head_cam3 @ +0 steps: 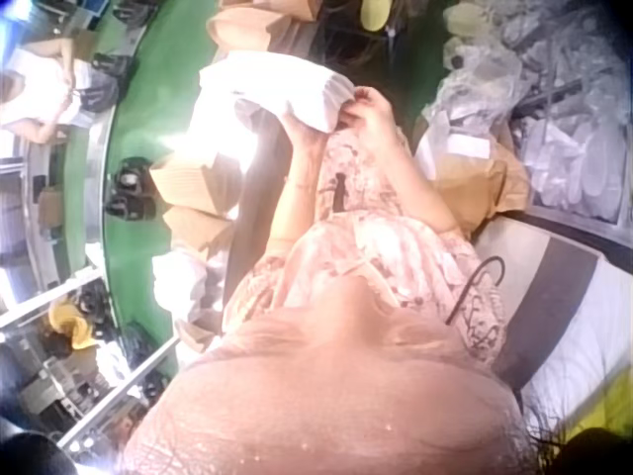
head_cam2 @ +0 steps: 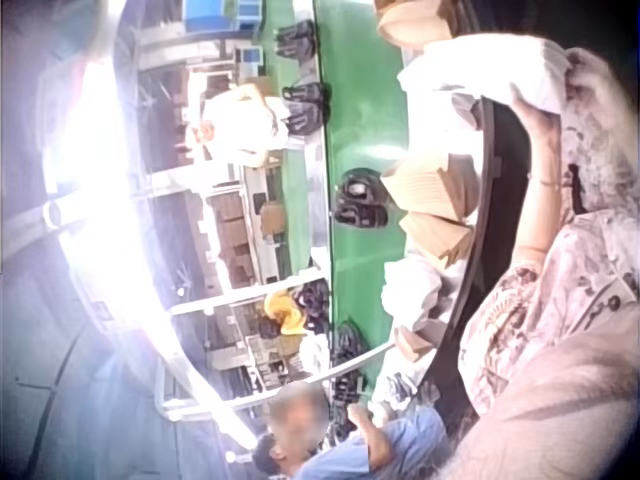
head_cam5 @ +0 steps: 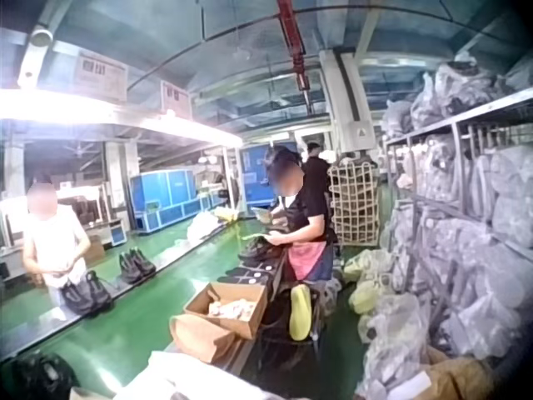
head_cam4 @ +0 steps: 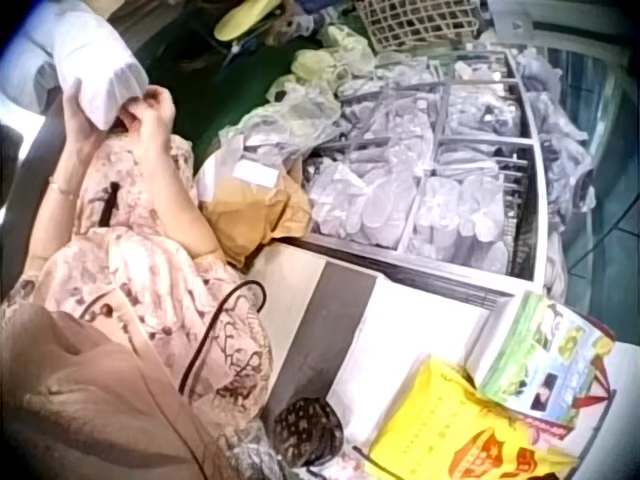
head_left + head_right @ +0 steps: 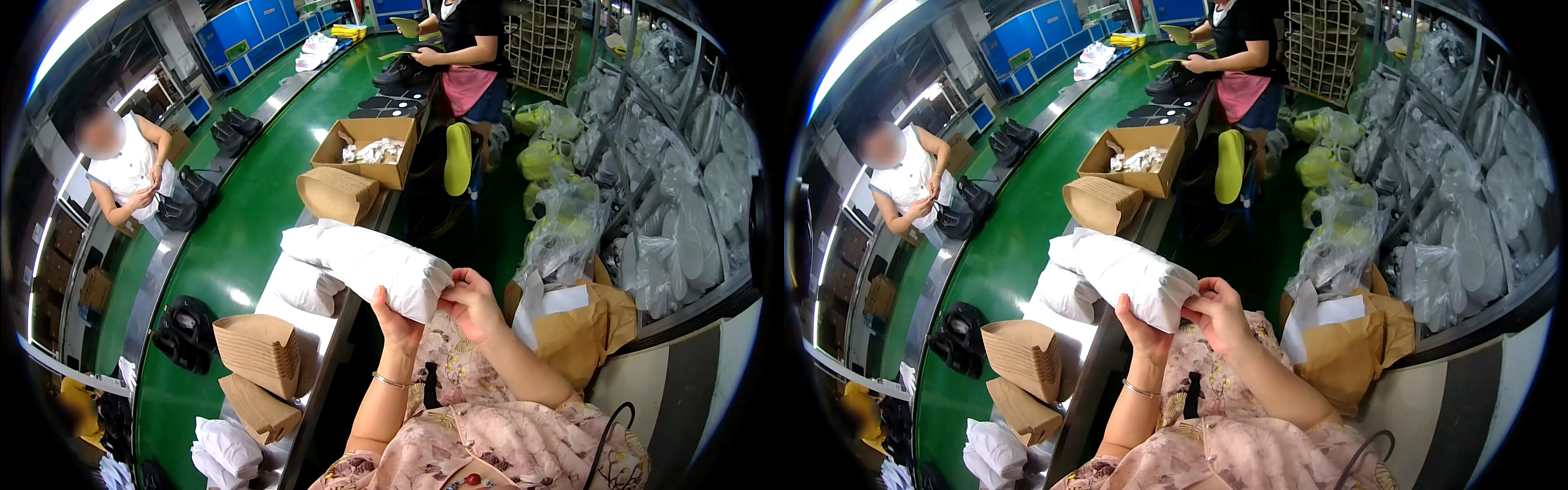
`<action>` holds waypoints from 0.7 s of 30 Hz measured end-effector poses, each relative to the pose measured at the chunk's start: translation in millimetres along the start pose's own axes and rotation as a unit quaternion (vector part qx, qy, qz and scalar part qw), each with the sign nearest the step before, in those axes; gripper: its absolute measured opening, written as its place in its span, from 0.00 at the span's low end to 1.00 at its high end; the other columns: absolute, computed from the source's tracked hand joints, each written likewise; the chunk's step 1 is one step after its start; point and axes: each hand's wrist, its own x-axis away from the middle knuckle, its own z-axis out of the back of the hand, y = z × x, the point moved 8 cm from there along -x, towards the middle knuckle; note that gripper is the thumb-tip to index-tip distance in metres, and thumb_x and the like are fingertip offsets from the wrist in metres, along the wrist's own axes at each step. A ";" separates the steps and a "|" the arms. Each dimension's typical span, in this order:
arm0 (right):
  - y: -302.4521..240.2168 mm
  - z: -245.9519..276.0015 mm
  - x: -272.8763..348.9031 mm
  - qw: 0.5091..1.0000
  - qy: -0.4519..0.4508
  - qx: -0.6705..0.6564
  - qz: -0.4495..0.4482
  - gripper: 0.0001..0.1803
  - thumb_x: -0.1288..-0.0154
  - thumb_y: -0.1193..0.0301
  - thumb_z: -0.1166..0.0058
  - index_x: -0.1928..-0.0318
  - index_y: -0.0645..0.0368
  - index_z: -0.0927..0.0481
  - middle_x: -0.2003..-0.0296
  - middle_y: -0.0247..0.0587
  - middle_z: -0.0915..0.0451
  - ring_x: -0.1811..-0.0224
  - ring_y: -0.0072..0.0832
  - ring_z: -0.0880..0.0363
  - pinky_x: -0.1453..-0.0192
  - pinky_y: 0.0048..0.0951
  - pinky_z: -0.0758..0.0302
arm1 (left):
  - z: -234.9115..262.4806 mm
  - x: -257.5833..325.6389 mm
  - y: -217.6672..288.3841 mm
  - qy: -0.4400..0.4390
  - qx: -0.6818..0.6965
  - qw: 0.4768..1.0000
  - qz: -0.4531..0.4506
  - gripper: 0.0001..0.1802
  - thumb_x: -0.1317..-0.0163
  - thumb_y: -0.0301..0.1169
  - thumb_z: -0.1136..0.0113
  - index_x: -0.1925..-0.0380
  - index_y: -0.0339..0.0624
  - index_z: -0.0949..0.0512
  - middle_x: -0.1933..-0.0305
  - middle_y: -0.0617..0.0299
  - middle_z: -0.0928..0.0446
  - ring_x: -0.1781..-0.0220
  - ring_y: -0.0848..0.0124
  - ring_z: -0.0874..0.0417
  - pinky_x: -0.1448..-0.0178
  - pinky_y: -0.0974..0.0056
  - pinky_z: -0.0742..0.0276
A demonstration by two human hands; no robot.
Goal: The person prepares shoe components and packages shoes by wrapping shoe lasts in paper, placing them into shoes, and arranging the items on a conveyor belt in a factory setting.
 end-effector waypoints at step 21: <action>2.9 11.2 19.8 0.995 0.072 -0.040 -0.062 0.25 0.46 0.84 0.50 0.47 0.57 0.35 0.55 0.45 0.25 0.49 0.33 0.26 0.47 0.37 0.26 | -30.4 3.5 -13.0 -0.110 0.044 0.990 0.081 0.48 0.52 0.60 0.51 0.42 0.29 0.40 0.47 0.45 0.29 0.44 0.53 0.27 0.39 0.55 0.31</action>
